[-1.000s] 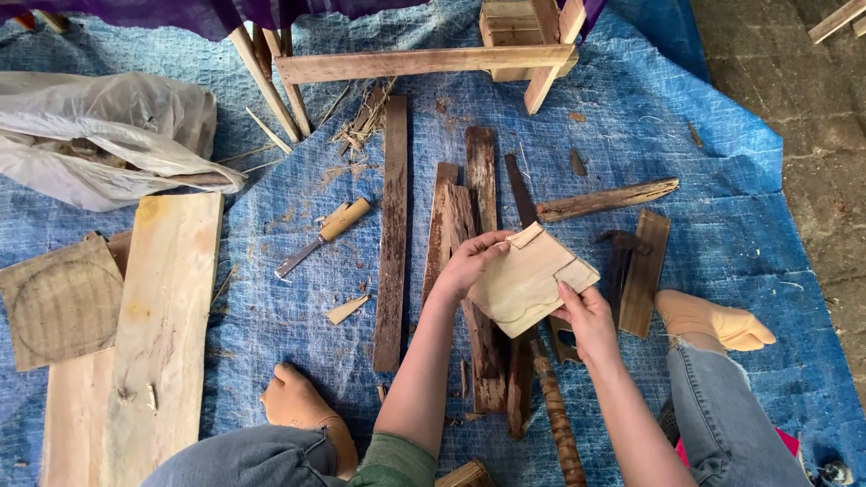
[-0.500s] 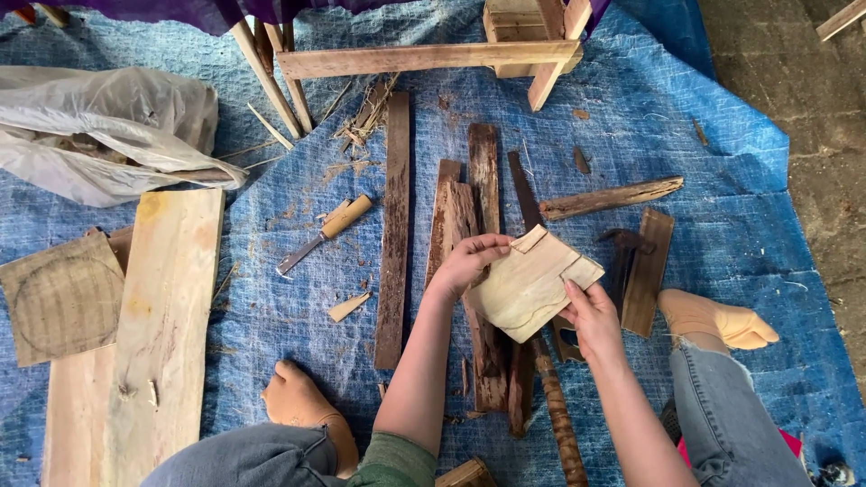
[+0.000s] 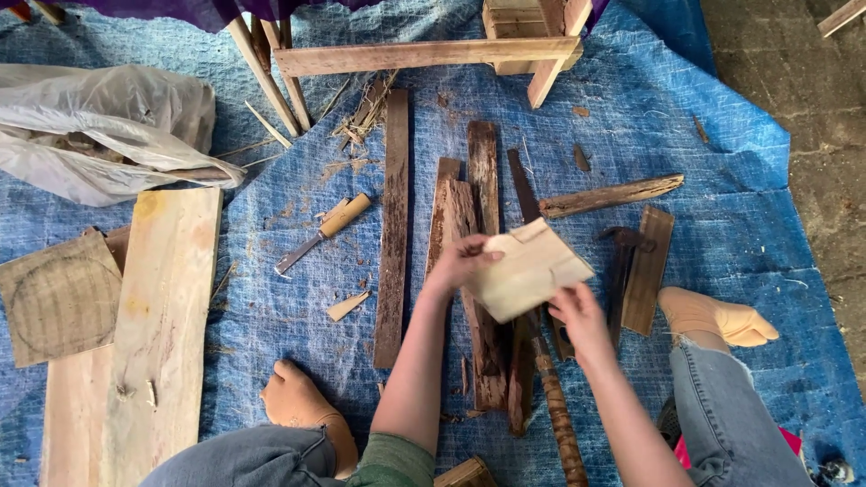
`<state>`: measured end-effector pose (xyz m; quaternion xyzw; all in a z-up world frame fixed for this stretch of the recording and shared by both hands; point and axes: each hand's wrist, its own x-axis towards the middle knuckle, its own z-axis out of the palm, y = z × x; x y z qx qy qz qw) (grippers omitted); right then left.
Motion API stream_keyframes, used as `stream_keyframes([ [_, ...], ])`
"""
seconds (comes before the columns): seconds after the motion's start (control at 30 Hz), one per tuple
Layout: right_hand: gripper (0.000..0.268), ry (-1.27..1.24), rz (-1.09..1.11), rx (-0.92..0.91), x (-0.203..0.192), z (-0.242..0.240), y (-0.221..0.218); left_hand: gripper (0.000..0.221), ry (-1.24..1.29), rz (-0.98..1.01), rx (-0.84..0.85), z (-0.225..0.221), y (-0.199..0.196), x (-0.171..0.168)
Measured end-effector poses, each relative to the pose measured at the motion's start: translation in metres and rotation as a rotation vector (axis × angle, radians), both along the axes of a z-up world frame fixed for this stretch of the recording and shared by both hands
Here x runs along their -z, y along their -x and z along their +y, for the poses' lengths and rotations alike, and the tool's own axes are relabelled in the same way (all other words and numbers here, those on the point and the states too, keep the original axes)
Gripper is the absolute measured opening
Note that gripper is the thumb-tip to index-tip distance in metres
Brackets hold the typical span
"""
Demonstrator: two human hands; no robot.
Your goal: Shaping a piece of wood by shaving it with a sickle to follow a drawn outline while sitting on a tarp.
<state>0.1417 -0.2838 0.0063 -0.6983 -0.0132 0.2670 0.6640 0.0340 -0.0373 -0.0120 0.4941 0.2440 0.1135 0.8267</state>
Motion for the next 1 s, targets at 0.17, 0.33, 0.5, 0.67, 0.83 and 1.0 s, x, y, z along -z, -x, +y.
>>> stream_keyframes([
  [0.17,0.092,0.838,-0.225,-0.578,0.022,-0.017,0.035,0.030,-0.878,0.412,-0.239,0.044,0.012,0.003],
  [0.33,0.086,0.993,-0.304,-0.737,0.068,-0.030,0.038,0.027,-1.138,0.567,-0.206,0.059,0.011,0.040],
  [0.5,0.062,0.592,0.078,-0.370,0.037,-0.026,0.034,0.023,-1.181,0.586,-0.156,0.048,0.009,0.034],
  [0.67,0.044,0.236,0.063,-0.259,-0.033,-0.020,0.024,0.029,-1.396,0.658,-0.034,0.060,-0.002,0.112],
  [0.83,0.052,0.154,-0.016,-0.418,-0.101,-0.041,0.044,0.026,-1.173,0.641,0.062,0.049,0.027,0.043],
  [1.0,0.022,0.296,0.164,-0.369,-0.053,-0.050,0.068,0.023,-1.156,0.611,0.222,0.042,0.017,0.023],
])
